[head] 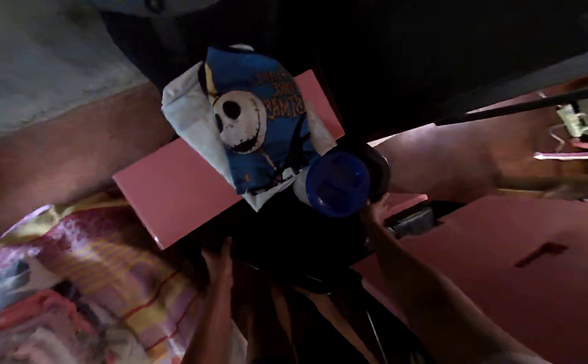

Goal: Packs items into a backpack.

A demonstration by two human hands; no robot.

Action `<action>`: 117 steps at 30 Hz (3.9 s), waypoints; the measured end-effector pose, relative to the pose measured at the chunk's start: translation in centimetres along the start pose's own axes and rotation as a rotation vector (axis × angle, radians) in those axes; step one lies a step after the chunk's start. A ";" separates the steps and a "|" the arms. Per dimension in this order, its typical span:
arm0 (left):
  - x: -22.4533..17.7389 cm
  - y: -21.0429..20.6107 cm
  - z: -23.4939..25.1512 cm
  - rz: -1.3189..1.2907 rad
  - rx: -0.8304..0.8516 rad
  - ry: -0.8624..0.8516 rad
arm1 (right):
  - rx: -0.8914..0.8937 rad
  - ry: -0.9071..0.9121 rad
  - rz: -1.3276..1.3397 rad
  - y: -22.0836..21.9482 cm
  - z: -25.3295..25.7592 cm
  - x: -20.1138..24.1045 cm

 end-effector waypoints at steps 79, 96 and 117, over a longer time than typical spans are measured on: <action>3.3 -1.6 -1.4 -0.044 0.058 0.091 | 0.050 0.121 0.363 -0.9 -5.7 -18.4; 7.5 -10.1 -7.0 -0.028 0.307 -0.010 | 0.276 0.015 -0.030 0.1 -5.7 -18.9; -10.4 5.5 2.4 0.432 0.467 -0.042 | 0.405 0.830 0.079 5.5 -24.8 21.6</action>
Point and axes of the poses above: each hand's wrist, its own z-axis towards the middle knuckle, its own y-axis out of the back of the hand, x = y × z, the point moved 9 cm from there along z, towards the middle knuckle, and after that the axes turned 12 degrees about -z, right-handed, at the moved point
